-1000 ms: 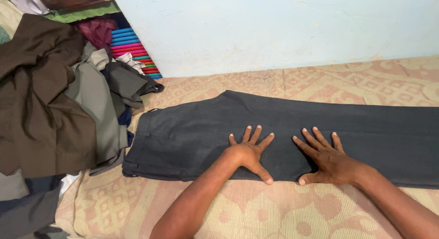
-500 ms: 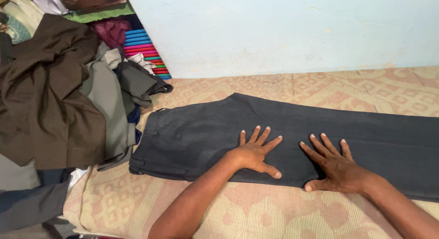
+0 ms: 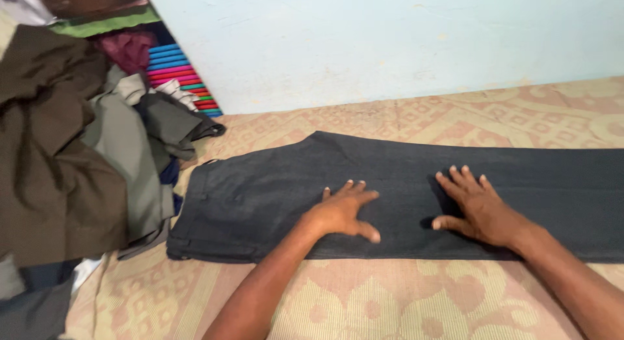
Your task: The person smooths out a pair of dark pants on a bed and folds them into a rectangular shape by hand.
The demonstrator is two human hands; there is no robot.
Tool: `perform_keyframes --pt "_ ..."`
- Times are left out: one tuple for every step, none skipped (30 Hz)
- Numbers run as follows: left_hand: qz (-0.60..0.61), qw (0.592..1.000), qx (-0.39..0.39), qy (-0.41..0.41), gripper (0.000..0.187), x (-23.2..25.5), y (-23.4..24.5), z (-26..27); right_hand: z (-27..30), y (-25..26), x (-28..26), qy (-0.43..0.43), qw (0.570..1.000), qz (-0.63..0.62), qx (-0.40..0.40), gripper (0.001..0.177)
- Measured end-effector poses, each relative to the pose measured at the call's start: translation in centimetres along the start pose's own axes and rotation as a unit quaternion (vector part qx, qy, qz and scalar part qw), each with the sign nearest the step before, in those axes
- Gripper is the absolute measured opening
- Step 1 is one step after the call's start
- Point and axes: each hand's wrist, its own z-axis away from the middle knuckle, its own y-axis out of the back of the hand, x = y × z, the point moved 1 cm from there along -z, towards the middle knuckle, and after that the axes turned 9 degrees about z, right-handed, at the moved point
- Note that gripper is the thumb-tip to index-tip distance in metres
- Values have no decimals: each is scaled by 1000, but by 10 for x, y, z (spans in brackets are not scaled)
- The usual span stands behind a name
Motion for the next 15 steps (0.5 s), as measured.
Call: perform_keyframes --pt "27 998 45 -17 128 -7 0 -5 -3 -2 11 -16 1000 16 20 110" --pt "-1 997 82 -4 126 -14 0 -9 -5 -5 24 -33 998 32 39 109" --pt "-30 992 119 9 125 -19 1 -11 -6 -9 37 -44 996 32 66 109" --pt "-56 985 159 22 124 -22 3 -12 -7 -12 51 -52 994 34 93 110" --pt "-51 991 109 61 128 -25 7 -12 -8 -16 63 -61 990 36 119 111" --pt "-46 992 62 102 134 -28 14 -10 -12 -21 72 -94 991 38 82 111" --pt "-41 989 15 143 139 -28 19 -7 -15 -27 80 -128 990 40 45 111" --pt "-44 988 3 148 141 -25 22 -4 -18 -31 87 -159 987 40 9 111" --pt "-47 987 -9 152 143 -22 24 -1 -18 -34 93 -158 987 37 16 110" --pt "-50 986 -21 156 144 -19 26 1 -18 -36 98 -157 987 33 23 108" --pt "-51 986 -24 160 145 -16 28 2 -19 -37 103 -156 987 30 31 107" --pt "-51 985 -27 164 146 -14 28 3 -19 -39 106 -157 987 34 24 106" --pt "-50 984 -31 168 147 -12 28 4 -21 -40 110 -159 986 38 17 105" --pt "-51 983 -35 171 147 -11 28 5 -23 -41 113 -159 986 41 10 105" --pt "-53 982 -40 174 148 -9 28 6 -25 -43 117 -166 985 36 -3 105"
